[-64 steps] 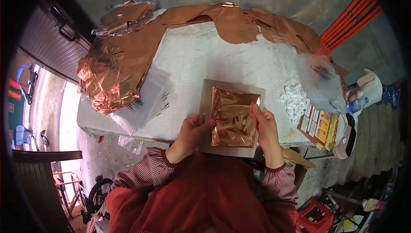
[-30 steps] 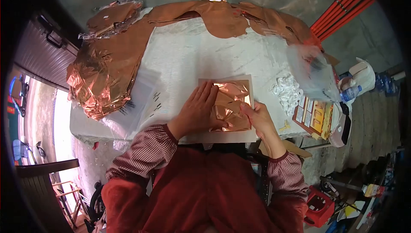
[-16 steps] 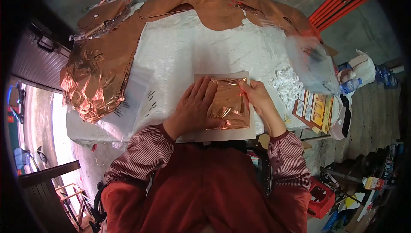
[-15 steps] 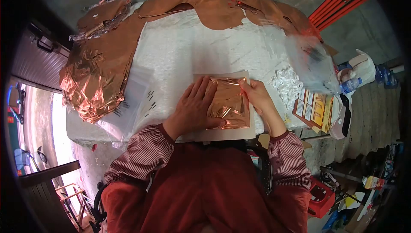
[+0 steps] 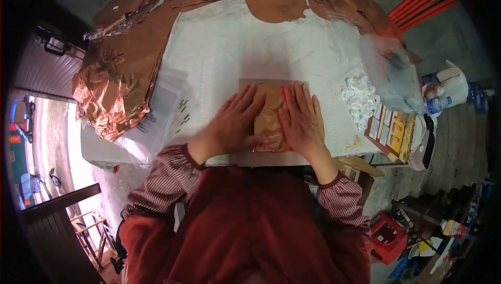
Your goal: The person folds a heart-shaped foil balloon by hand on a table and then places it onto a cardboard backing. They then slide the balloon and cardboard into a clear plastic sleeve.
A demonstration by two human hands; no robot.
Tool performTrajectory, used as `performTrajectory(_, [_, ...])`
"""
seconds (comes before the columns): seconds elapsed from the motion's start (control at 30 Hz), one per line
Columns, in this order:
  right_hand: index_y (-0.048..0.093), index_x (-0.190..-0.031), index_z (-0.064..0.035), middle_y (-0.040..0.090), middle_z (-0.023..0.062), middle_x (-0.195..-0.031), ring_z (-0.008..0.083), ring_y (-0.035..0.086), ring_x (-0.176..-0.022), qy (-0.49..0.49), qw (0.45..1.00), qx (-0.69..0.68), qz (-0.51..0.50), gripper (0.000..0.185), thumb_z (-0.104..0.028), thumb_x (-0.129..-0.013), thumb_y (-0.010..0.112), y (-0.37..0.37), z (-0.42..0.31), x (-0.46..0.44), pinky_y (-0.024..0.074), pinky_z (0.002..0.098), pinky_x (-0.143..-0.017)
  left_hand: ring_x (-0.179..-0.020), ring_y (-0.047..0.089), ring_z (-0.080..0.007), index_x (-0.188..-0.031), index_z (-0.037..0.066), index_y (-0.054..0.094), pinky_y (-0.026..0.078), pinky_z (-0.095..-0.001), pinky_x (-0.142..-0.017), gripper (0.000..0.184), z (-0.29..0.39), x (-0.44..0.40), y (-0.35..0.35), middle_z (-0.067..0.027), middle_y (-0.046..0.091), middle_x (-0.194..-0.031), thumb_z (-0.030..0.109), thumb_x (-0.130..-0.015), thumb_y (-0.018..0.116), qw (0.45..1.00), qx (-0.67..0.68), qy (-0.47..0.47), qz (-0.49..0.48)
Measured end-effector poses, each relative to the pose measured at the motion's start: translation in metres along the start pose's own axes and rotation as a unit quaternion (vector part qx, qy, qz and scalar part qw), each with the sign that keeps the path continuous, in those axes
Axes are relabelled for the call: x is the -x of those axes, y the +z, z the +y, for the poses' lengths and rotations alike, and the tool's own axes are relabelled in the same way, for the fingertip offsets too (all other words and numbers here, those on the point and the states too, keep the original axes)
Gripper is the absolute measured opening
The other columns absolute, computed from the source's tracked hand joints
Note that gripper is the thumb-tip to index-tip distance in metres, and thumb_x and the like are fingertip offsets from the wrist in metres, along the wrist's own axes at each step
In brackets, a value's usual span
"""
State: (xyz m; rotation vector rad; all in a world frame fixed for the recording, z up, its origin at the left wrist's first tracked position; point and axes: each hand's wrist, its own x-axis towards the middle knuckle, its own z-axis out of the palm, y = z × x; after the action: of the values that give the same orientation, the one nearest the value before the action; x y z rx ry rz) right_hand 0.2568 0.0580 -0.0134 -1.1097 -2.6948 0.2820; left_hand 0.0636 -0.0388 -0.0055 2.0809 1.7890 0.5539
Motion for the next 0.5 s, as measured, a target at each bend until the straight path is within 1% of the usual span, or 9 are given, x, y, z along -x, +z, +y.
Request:
performTrajectory(0.03, [0.034, -0.145, -0.0045, 0.030, 0.0190, -0.151, 0.0322, 0.024, -0.142, 0.000, 1.000, 0.004, -0.001, 0.054, -0.032, -0.099, 0.038, 0.000, -0.001, 0.001, 0.0178, 0.0454, -0.115, -0.141, 0.024, -0.0379, -0.144, 0.005, 0.033, 0.027, -0.0457, -0.112, 0.086, -0.004, 0.004, -0.003, -0.0231, 0.027, -0.151, 0.043, -0.077, 0.072, 0.997, 0.073, 0.017, 0.020])
performTrajectory(0.07, [0.034, -0.145, -0.0041, 0.030, 0.0191, -0.150, 0.0319, 0.024, -0.142, 0.001, 1.000, 0.008, -0.002, 0.054, -0.033, -0.099, 0.038, 0.000, -0.001, 0.002, 0.0171, 0.0451, -0.115, -0.141, 0.024, -0.0379, -0.144, 0.005, 0.033, 0.027, -0.0457, -0.112, 0.086, -0.002, 0.012, -0.006, -0.0231, 0.027, -0.151, 0.043, -0.077, 0.072, 0.997, 0.071, 0.014, 0.017])
performTrajectory(0.13, [0.034, -0.145, -0.0038, 0.029, 0.0191, -0.151, 0.0317, 0.023, -0.142, 0.001, 1.000, 0.010, -0.005, 0.054, -0.033, -0.099, 0.038, 0.003, 0.000, 0.002, 0.0165, 0.0450, -0.116, -0.130, 0.041, -0.0385, -0.137, 0.003, 0.044, 0.038, -0.0438, -0.104, 0.074, 0.012, 0.032, -0.011, -0.0217, 0.043, -0.138, 0.023, -0.074, 0.078, 0.978, 0.191, -0.018, 0.075])
performTrajectory(0.17, [0.033, -0.145, -0.0035, 0.029, 0.0190, -0.151, 0.0316, 0.023, -0.142, 0.001, 1.000, 0.017, -0.005, 0.055, -0.033, -0.099, 0.038, 0.005, 0.001, 0.002, 0.0159, 0.0449, -0.116, -0.130, 0.041, -0.0385, -0.137, 0.003, 0.044, 0.038, -0.0438, -0.104, 0.074, 0.018, 0.040, -0.008, -0.0217, 0.043, -0.138, 0.023, -0.074, 0.078, 0.979, 0.191, -0.020, 0.073])
performTrajectory(0.23, [0.034, -0.144, -0.0034, 0.030, 0.0199, -0.150, 0.0327, 0.024, -0.142, 0.004, 1.000, 0.009, -0.003, 0.056, -0.034, -0.099, 0.039, 0.005, 0.001, 0.001, 0.0169, 0.0466, -0.115, -0.112, 0.053, -0.0376, -0.128, 0.000, 0.051, 0.046, -0.0427, -0.094, 0.063, 0.032, 0.051, 0.000, -0.0190, 0.053, -0.122, 0.010, -0.071, 0.076, 0.988, 0.111, -0.016, 0.107])
performTrajectory(0.27, [0.035, -0.144, -0.0034, 0.032, 0.0207, -0.149, 0.0338, 0.025, -0.141, 0.005, 1.000, 0.003, 0.000, 0.056, -0.036, -0.098, 0.041, 0.005, 0.001, 0.001, 0.0178, 0.0484, -0.114, -0.112, 0.053, -0.0376, -0.128, 0.000, 0.051, 0.046, -0.0427, -0.094, 0.063, 0.038, 0.051, 0.003, -0.0190, 0.053, -0.122, 0.010, -0.071, 0.076, 0.988, 0.110, -0.019, 0.107])
performTrajectory(0.33, [0.034, -0.144, -0.0035, 0.030, 0.0199, -0.150, 0.0325, 0.024, -0.142, 0.003, 1.000, 0.011, -0.004, 0.056, -0.035, -0.098, 0.039, 0.005, 0.001, 0.001, 0.0167, 0.0467, -0.115, -0.107, 0.051, -0.0345, -0.129, 0.003, 0.049, 0.044, -0.0429, -0.091, 0.063, 0.051, 0.047, 0.009, -0.0162, 0.053, -0.116, 0.014, -0.071, 0.072, 0.989, 0.070, -0.043, 0.125])
performTrajectory(0.37, [0.034, -0.144, -0.0037, 0.029, 0.0190, -0.151, 0.0312, 0.023, -0.142, 0.003, 1.000, 0.021, -0.007, 0.055, -0.035, -0.099, 0.038, 0.005, 0.001, 0.002, 0.0155, 0.0451, -0.116, -0.103, 0.051, -0.0339, -0.128, 0.003, 0.049, 0.045, -0.0425, -0.087, 0.062, 0.053, 0.046, 0.013, -0.0149, 0.053, -0.112, 0.011, -0.071, 0.070, 0.986, 0.062, -0.045, 0.148])
performTrajectory(0.5, [0.035, -0.144, -0.0039, 0.030, 0.0191, -0.151, 0.0310, 0.023, -0.142, 0.002, 1.000, 0.019, -0.003, 0.056, -0.036, -0.099, 0.038, 0.006, 0.002, 0.002, 0.0155, 0.0452, -0.116, -0.099, 0.052, -0.0335, -0.126, 0.003, 0.051, 0.045, -0.0426, -0.085, 0.058, 0.059, 0.042, 0.027, -0.0142, 0.053, -0.109, 0.010, -0.072, 0.069, 0.982, 0.033, -0.059, 0.178])
